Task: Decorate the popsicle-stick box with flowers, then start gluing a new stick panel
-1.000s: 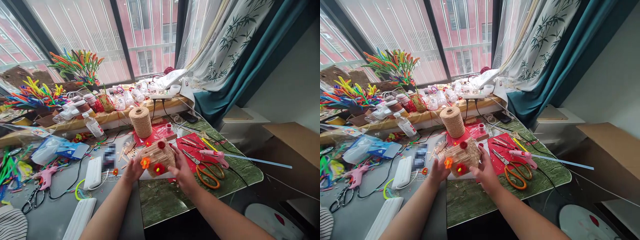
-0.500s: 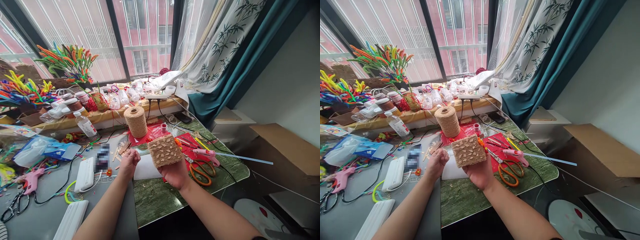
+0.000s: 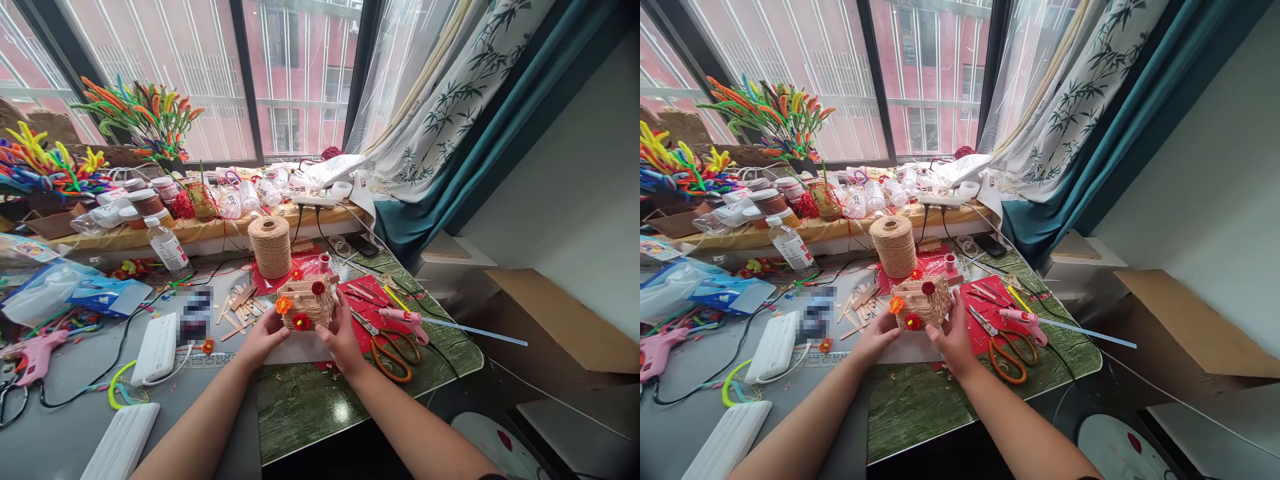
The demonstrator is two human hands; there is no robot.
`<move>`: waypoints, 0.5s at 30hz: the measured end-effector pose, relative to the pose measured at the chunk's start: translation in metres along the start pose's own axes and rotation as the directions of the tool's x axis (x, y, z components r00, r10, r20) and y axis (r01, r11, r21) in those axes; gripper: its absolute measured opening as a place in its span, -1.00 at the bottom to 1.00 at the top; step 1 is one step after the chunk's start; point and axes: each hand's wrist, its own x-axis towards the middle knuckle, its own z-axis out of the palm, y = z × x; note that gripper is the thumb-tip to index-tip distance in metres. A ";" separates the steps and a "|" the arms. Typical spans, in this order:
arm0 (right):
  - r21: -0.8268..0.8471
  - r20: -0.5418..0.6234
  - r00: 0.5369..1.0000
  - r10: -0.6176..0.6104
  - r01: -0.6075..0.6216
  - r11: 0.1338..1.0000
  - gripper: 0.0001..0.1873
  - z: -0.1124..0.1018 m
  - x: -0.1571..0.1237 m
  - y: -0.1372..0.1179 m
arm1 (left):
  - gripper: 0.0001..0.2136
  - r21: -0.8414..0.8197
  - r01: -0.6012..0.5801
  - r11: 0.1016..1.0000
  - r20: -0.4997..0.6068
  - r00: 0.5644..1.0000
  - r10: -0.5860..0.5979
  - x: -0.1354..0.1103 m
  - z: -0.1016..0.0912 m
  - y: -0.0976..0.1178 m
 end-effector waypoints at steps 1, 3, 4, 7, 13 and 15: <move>-0.059 0.034 0.999 0.010 -0.008 0.998 0.20 -0.006 -0.001 0.000 | -0.41 0.032 -0.001 0.999 0.006 1.000 0.001 -0.001 0.000 -0.001; -0.213 0.094 0.994 0.058 -0.036 0.976 0.31 -0.020 -0.006 -0.001 | -0.35 0.162 -0.034 0.986 0.005 0.999 0.034 -0.001 -0.001 -0.003; -0.291 0.107 0.991 0.082 -0.048 0.956 0.35 -0.026 -0.008 -0.001 | -0.31 0.264 -0.060 0.963 0.020 0.998 0.056 -0.002 -0.003 -0.003; -0.421 0.107 0.988 0.110 -0.055 0.905 0.39 -0.038 -0.012 -0.003 | -0.13 0.579 -0.153 0.801 0.137 0.987 0.090 -0.003 -0.009 -0.001; -0.466 0.019 0.999 0.046 -0.032 0.884 0.31 -0.016 -0.011 0.007 | -0.14 0.631 -0.162 0.759 0.091 0.987 0.135 -0.001 -0.015 -0.003; -0.494 -0.028 1.000 0.001 -0.015 0.869 0.25 -0.006 -0.009 0.013 | -0.08 0.474 -0.149 0.868 0.006 0.986 0.167 0.001 -0.016 -0.007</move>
